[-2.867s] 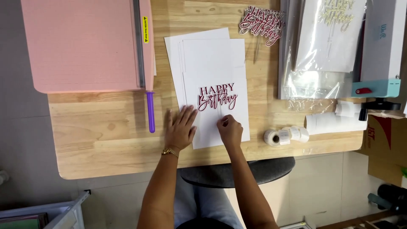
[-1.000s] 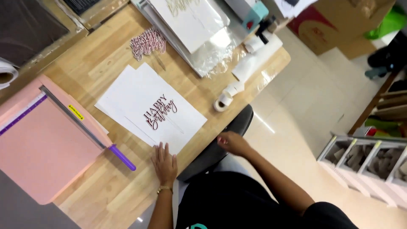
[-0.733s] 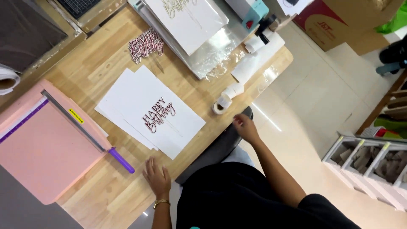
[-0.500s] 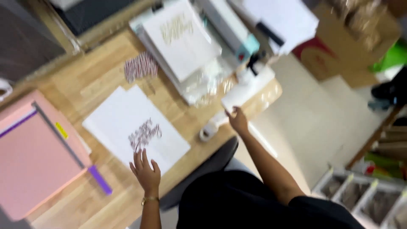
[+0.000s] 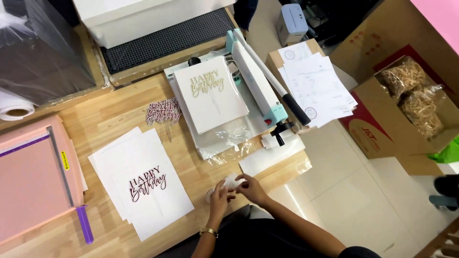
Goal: The person cuts paper using a paper trimmer, applies adhesive tape to a card, and places the card into a plastic sleeve.
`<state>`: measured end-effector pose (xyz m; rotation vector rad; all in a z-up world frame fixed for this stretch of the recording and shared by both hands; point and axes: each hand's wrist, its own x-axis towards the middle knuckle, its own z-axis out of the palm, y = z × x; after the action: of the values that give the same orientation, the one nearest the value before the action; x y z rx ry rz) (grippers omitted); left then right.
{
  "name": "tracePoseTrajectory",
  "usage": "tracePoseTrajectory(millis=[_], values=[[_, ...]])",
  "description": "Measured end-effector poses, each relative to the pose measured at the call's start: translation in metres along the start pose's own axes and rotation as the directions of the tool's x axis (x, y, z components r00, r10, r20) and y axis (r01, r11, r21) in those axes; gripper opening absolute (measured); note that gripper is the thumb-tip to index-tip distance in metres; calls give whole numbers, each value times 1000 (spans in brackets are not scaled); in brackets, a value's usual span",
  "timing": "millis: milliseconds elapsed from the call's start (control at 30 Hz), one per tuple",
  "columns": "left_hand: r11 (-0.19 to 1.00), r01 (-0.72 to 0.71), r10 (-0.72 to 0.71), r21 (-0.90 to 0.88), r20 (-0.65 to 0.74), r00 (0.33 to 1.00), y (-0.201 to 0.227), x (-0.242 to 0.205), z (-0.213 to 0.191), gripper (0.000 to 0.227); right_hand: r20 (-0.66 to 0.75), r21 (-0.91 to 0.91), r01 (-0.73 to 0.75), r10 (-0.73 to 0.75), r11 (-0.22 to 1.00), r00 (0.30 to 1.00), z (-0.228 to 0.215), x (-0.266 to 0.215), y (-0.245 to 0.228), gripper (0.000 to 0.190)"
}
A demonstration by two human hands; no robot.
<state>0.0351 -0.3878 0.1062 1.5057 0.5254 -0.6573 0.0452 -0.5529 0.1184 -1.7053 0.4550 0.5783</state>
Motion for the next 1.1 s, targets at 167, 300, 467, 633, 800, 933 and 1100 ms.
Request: tracePoseTrajectory(millis=[167, 300, 467, 633, 800, 933, 1100], values=[[998, 56, -56, -9, -16, 998, -3, 10, 10, 30, 43, -50, -13, 15, 999, 999, 4, 15, 22, 15], [1000, 28, -28, 4, -111, 993, -18, 13, 9, 29, -181, -304, -43, -13, 952, 983, -5, 35, 25, 47], [998, 47, -43, 37, -117, 992, -29, 11, 6, 26, -26, -356, -232, 238, 905, 971, 4, 45, 9, 58], [996, 83, -80, 15, -136, 988, -21, 3, 9, 35, 58, -163, -241, 253, 957, 966, 12, 45, 12, 38], [979, 104, -134, -177, -167, 977, -2, 0, -2, 51, 126, -247, -51, 84, 968, 988, 10, 28, 1, 46], [992, 116, -120, -54, -72, 990, 7, 2, -10, 60, 330, -207, 192, -116, 959, 937, 7, 1, -19, 57], [929, 96, -142, -358, -105, 984, 23, -3, -8, 58, 336, -237, 176, -89, 955, 938, 7, -6, -21, 64]])
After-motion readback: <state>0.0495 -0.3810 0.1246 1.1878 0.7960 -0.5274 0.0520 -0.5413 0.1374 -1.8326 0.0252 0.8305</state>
